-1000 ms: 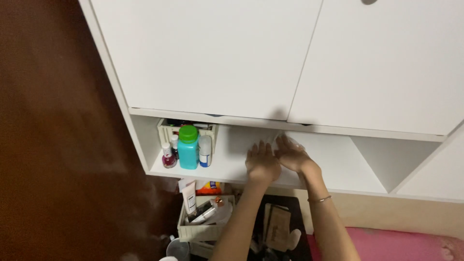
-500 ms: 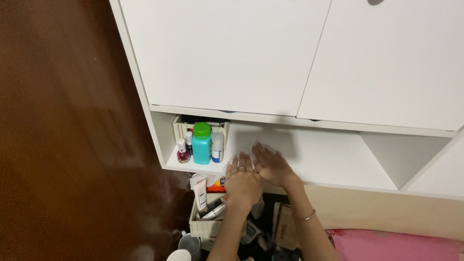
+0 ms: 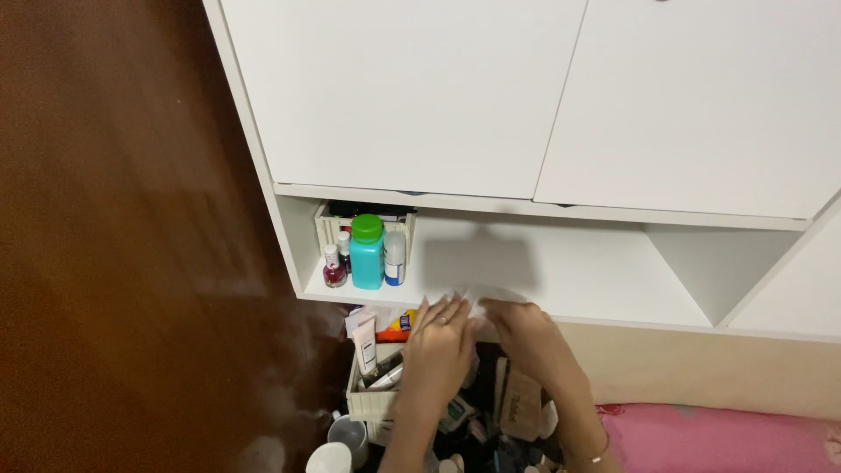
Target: Cleaning a shelf with a wet wipe and organizing cosmetic items and accessories.
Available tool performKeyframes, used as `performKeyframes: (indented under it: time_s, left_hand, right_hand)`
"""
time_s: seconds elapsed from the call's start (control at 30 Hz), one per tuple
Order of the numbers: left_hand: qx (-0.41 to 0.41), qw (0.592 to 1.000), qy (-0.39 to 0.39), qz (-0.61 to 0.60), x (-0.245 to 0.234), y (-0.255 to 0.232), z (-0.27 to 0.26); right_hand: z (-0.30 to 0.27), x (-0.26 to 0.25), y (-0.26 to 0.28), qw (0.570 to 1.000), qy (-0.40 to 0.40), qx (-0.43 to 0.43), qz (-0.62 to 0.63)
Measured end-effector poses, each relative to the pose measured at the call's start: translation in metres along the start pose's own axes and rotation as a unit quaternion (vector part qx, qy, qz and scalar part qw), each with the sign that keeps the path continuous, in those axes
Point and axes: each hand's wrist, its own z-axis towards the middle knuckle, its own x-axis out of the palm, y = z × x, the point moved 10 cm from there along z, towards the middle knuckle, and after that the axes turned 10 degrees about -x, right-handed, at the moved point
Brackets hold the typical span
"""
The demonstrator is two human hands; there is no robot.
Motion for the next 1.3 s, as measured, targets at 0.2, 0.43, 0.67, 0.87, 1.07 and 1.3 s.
performKeyframes:
  time_s: [0.2, 0.43, 0.67, 0.87, 1.07, 1.3]
  left_hand:
    - [0.093, 0.988, -0.119, 0.041, 0.031, 0.003, 0.006]
    - [0.017, 0.962, -0.198, 0.187, -0.009, 0.014, -0.001]
    - [-0.005, 0.975, -0.203, 0.086, -0.040, 0.042, -0.004]
    - [-0.040, 0.943, -0.313, -0.107, -0.087, 0.074, 0.014]
    - [-0.024, 0.932, -0.357, -0.058, -0.112, 0.074, 0.034]
    - [-0.064, 0.919, -0.388, 0.015, -0.114, 0.077, 0.031]
  right_hand:
    - [0.008, 0.008, -0.011, 0.979, -0.140, -0.100, -0.111]
    - [0.043, 0.055, 0.032, 0.947, -0.101, -0.279, -0.125]
    - [0.048, 0.042, 0.040, 0.969, -0.093, -0.207, 0.098]
    - [0.056, 0.028, 0.023, 0.978, -0.090, -0.103, 0.160]
    - [0.082, 0.007, 0.061, 0.988, -0.121, -0.015, 0.091]
    - [0.095, 0.019, 0.097, 0.976, -0.184, -0.113, 0.018]
